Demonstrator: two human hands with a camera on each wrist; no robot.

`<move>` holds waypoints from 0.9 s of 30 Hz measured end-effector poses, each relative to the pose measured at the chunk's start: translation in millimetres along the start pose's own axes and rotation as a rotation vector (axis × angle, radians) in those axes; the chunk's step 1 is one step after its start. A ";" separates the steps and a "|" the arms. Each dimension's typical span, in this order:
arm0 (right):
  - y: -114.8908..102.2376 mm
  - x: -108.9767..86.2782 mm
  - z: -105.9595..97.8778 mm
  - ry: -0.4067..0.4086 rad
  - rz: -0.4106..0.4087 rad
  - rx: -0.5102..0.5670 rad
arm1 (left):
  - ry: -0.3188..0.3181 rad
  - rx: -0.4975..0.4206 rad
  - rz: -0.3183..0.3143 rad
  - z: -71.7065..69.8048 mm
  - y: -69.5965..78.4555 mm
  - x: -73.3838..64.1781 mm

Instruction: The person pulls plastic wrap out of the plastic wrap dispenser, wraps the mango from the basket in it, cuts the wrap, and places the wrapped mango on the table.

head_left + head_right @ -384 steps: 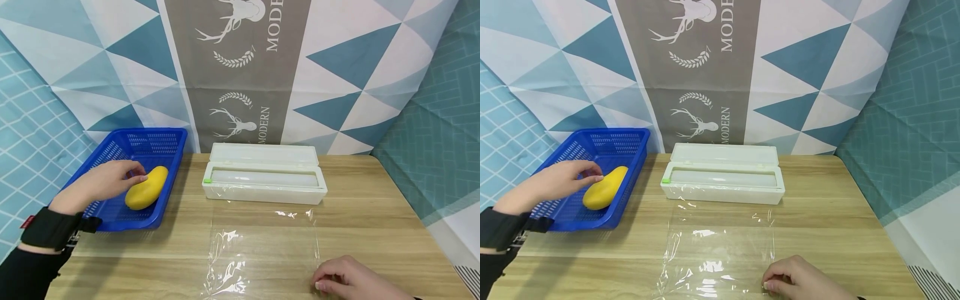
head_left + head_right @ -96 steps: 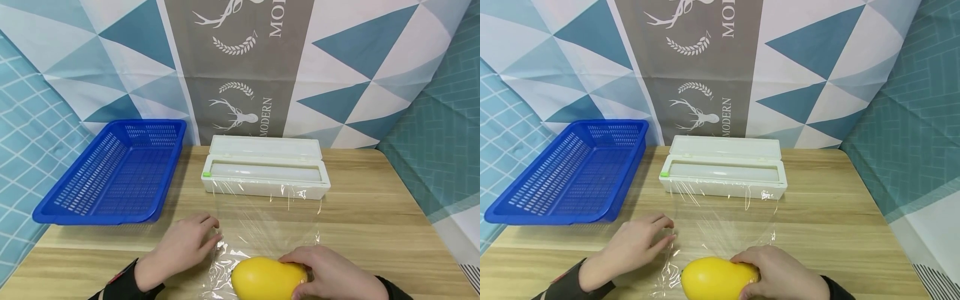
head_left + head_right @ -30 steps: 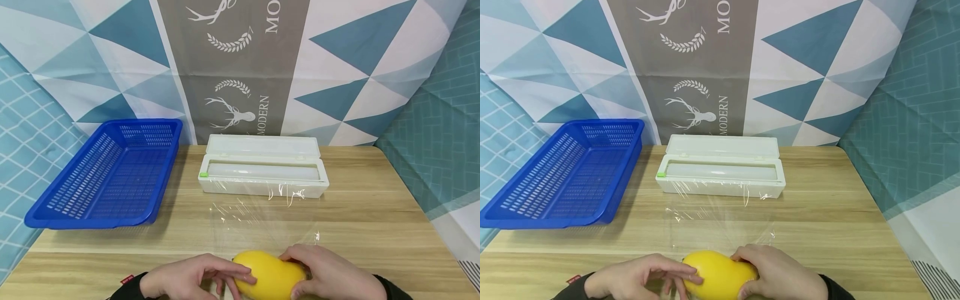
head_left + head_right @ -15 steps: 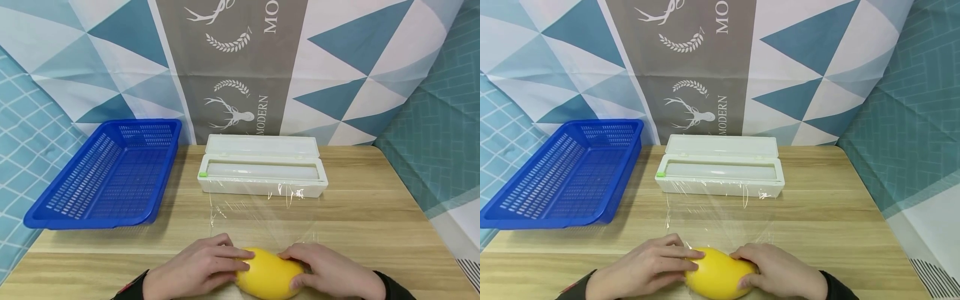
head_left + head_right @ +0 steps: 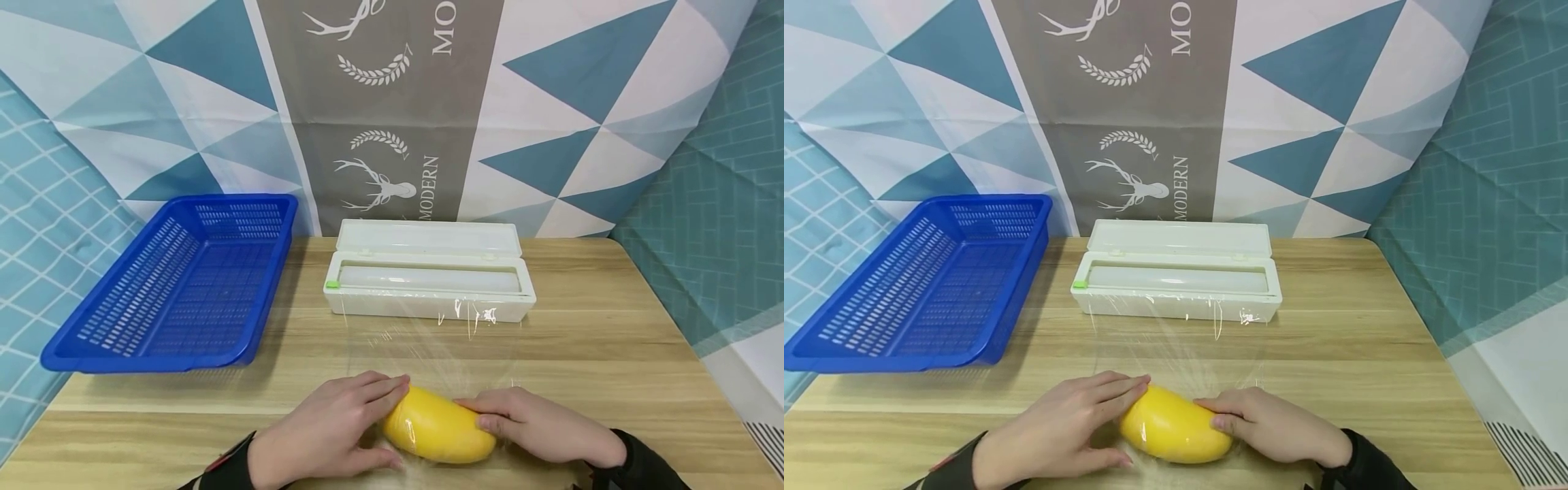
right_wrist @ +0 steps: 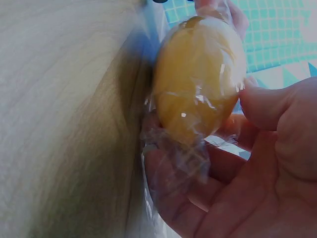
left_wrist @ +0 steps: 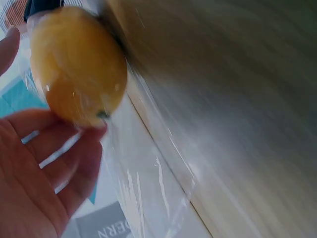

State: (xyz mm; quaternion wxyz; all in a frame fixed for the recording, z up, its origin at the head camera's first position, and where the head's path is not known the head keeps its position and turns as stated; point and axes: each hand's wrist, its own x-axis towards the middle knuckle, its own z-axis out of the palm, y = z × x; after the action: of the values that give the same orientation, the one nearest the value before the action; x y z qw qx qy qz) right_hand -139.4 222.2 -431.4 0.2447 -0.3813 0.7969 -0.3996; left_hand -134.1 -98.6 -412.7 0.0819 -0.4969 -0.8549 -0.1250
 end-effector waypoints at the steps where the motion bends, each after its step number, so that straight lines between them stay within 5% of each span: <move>1: 0.3 -0.2 -0.1 0.001 0.020 0.009 | 0.000 0.015 -0.021 0.8 1.5 2.1; 12: 3.3 0.0 -0.1 0.102 0.099 0.012 | 0.054 0.074 -0.191 11.4 11.2 20.2; 22: -7.3 2.9 3.0 0.394 0.200 -0.426 | 0.111 0.050 -0.258 11.9 12.9 28.3; 27: -17.2 1.7 -1.1 0.593 0.053 -0.659 | 0.155 0.092 -0.260 12.9 11.6 32.3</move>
State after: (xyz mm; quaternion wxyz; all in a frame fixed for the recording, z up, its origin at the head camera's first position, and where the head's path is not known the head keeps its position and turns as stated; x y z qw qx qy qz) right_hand -134.0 214.7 -416.8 -0.1188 -0.2875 0.9269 -0.2099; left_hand -140.1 -62.6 -414.9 0.1532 -0.3664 -0.9080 -0.1332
